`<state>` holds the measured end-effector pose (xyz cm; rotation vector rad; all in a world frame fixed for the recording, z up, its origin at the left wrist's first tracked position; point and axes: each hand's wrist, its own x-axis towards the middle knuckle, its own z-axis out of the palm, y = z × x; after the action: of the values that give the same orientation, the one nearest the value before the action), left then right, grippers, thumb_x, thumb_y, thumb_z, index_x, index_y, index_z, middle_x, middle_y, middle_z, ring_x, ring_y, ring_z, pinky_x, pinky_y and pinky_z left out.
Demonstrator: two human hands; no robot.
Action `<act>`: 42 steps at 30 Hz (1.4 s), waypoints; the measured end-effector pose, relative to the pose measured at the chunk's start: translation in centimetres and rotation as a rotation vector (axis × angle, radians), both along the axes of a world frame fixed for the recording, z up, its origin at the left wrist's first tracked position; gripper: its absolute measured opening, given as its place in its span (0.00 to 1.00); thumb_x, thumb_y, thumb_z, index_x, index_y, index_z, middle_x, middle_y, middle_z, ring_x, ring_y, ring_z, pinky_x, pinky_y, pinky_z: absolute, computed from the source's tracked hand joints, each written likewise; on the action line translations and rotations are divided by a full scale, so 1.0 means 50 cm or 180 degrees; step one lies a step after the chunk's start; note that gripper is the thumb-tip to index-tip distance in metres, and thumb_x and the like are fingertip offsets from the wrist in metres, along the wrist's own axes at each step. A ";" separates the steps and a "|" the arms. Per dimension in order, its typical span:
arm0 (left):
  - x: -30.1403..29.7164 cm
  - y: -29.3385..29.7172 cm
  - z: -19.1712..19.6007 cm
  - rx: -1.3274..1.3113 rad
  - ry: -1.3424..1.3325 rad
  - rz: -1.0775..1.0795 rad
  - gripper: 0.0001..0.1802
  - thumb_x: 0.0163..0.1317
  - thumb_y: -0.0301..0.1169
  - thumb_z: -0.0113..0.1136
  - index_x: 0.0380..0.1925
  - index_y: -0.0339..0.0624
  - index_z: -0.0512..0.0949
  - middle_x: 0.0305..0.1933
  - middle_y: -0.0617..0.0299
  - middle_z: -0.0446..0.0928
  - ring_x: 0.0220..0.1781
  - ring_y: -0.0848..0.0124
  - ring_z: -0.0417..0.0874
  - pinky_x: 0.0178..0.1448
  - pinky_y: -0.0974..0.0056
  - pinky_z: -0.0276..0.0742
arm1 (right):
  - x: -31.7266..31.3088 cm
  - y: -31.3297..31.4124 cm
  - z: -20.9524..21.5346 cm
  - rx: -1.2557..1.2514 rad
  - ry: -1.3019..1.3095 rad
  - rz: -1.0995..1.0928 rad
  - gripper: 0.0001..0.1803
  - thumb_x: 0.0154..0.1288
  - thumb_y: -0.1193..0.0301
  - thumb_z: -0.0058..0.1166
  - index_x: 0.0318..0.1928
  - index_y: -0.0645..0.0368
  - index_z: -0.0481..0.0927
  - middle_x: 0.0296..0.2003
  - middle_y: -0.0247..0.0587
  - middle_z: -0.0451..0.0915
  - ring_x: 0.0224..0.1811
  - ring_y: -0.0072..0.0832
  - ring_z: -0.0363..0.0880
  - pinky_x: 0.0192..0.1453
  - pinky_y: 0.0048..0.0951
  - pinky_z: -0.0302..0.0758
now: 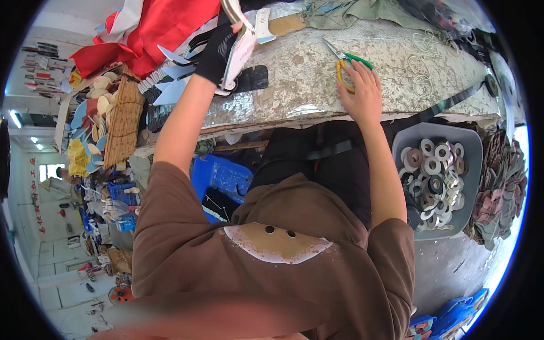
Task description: The recorder is seen preparing and organizing shoe components, including trimming materials with scissors, sorting insoles, and marking/labeling finished pieces at a manufacturing workstation.
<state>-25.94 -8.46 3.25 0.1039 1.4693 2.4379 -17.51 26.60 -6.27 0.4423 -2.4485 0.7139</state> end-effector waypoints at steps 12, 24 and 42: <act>0.390 0.190 0.016 -0.2041 0.0613 -0.0413 0.30 0.49 0.30 0.75 0.55 0.36 0.78 0.38 0.62 0.82 0.39 0.78 0.80 0.45 0.70 0.77 | 0.150 -0.105 0.120 -0.3287 -0.2683 0.2371 0.21 0.58 0.69 0.68 0.50 0.64 0.80 0.44 0.36 0.80 0.48 0.27 0.79 0.56 0.30 0.74; 0.428 0.177 0.012 -0.1713 0.0183 -0.1067 0.34 0.47 0.26 0.75 0.57 0.32 0.76 0.43 0.61 0.82 0.44 0.75 0.81 0.52 0.69 0.77 | 0.213 -0.091 0.139 -0.3125 -0.2601 0.2550 0.20 0.53 0.74 0.70 0.47 0.66 0.82 0.45 0.41 0.85 0.48 0.26 0.83 0.60 0.31 0.75; 0.396 0.108 0.038 -0.0663 0.1169 0.0936 0.30 0.52 0.30 0.72 0.55 0.37 0.73 0.44 0.59 0.77 0.48 0.70 0.78 0.51 0.66 0.76 | 0.206 -0.023 0.086 -0.4204 -0.1894 0.1734 0.23 0.57 0.74 0.62 0.54 0.68 0.75 0.48 0.47 0.82 0.52 0.32 0.80 0.61 0.35 0.75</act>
<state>-6.14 -3.03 5.15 0.3272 2.0161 2.5707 -7.22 25.43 -1.99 0.3409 -1.6685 2.6790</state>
